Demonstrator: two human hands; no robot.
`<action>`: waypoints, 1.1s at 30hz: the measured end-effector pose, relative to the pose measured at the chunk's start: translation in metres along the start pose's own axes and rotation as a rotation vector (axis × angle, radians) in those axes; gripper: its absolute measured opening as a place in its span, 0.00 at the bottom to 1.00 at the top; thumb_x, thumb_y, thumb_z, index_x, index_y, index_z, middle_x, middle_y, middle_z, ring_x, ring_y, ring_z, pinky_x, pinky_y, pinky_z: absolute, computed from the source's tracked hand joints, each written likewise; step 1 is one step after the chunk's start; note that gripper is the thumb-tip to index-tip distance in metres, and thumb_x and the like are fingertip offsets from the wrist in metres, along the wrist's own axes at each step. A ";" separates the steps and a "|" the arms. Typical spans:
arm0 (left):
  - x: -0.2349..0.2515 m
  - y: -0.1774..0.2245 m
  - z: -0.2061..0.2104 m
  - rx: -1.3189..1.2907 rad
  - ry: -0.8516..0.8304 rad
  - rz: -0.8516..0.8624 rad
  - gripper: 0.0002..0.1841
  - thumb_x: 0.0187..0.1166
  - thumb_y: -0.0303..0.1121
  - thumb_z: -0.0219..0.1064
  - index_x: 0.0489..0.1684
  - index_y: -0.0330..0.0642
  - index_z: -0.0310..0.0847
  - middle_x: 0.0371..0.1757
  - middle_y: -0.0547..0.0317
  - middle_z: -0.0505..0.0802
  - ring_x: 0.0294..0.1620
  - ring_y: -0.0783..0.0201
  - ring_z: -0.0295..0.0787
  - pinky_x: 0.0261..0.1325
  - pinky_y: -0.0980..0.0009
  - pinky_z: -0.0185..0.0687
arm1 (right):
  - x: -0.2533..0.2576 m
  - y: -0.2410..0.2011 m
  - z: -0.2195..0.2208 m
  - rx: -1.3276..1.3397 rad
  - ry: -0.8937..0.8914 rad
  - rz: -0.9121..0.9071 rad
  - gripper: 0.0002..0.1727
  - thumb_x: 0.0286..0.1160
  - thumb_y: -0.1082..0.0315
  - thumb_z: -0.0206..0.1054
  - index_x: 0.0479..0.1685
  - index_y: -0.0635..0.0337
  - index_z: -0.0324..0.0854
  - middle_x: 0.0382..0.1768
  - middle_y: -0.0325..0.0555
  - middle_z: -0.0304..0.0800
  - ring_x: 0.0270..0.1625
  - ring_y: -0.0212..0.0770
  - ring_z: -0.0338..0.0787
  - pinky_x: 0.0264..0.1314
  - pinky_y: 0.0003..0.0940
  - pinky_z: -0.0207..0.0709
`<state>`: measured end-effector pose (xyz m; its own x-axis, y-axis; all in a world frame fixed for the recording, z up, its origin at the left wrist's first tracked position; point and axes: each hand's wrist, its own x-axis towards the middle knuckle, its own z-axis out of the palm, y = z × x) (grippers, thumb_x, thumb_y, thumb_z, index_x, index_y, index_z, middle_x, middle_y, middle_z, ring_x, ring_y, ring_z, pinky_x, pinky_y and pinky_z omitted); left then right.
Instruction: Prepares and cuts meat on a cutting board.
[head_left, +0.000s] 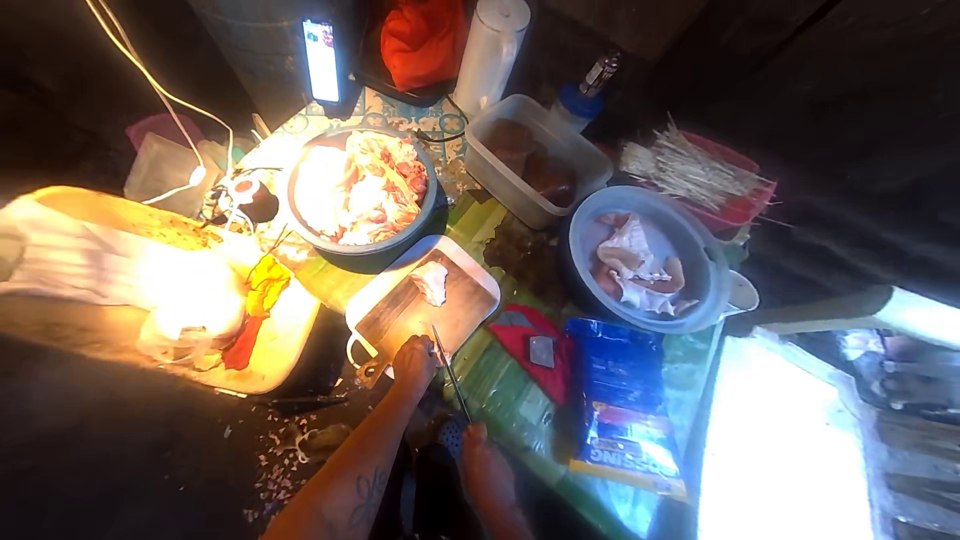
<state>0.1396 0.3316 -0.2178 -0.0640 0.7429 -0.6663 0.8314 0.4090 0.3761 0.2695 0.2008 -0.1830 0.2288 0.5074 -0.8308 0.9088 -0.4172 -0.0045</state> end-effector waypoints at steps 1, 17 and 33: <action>0.000 0.000 0.001 0.013 0.000 0.004 0.12 0.83 0.36 0.66 0.55 0.40 0.88 0.59 0.46 0.90 0.64 0.48 0.88 0.67 0.49 0.83 | 0.000 -0.004 -0.003 -0.017 0.028 -0.013 0.25 0.97 0.53 0.39 0.83 0.52 0.64 0.57 0.57 0.93 0.59 0.58 0.95 0.59 0.54 0.87; 0.001 -0.002 0.003 -0.028 0.033 0.035 0.11 0.83 0.35 0.67 0.52 0.38 0.87 0.57 0.43 0.90 0.63 0.45 0.89 0.65 0.46 0.84 | 0.010 -0.009 0.012 0.084 -0.035 -0.026 0.26 0.98 0.55 0.39 0.86 0.56 0.61 0.59 0.61 0.92 0.63 0.61 0.93 0.63 0.58 0.85; 0.001 -0.003 0.004 -0.026 0.046 0.014 0.11 0.83 0.33 0.67 0.54 0.38 0.86 0.59 0.42 0.89 0.64 0.45 0.88 0.65 0.47 0.83 | 0.040 -0.058 -0.019 -0.011 0.021 -0.063 0.24 0.98 0.58 0.37 0.83 0.53 0.63 0.62 0.56 0.91 0.65 0.57 0.93 0.64 0.54 0.85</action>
<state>0.1395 0.3288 -0.2221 -0.0777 0.7719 -0.6310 0.8181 0.4111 0.4022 0.2327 0.2602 -0.2056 0.1783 0.5483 -0.8171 0.9254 -0.3758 -0.0502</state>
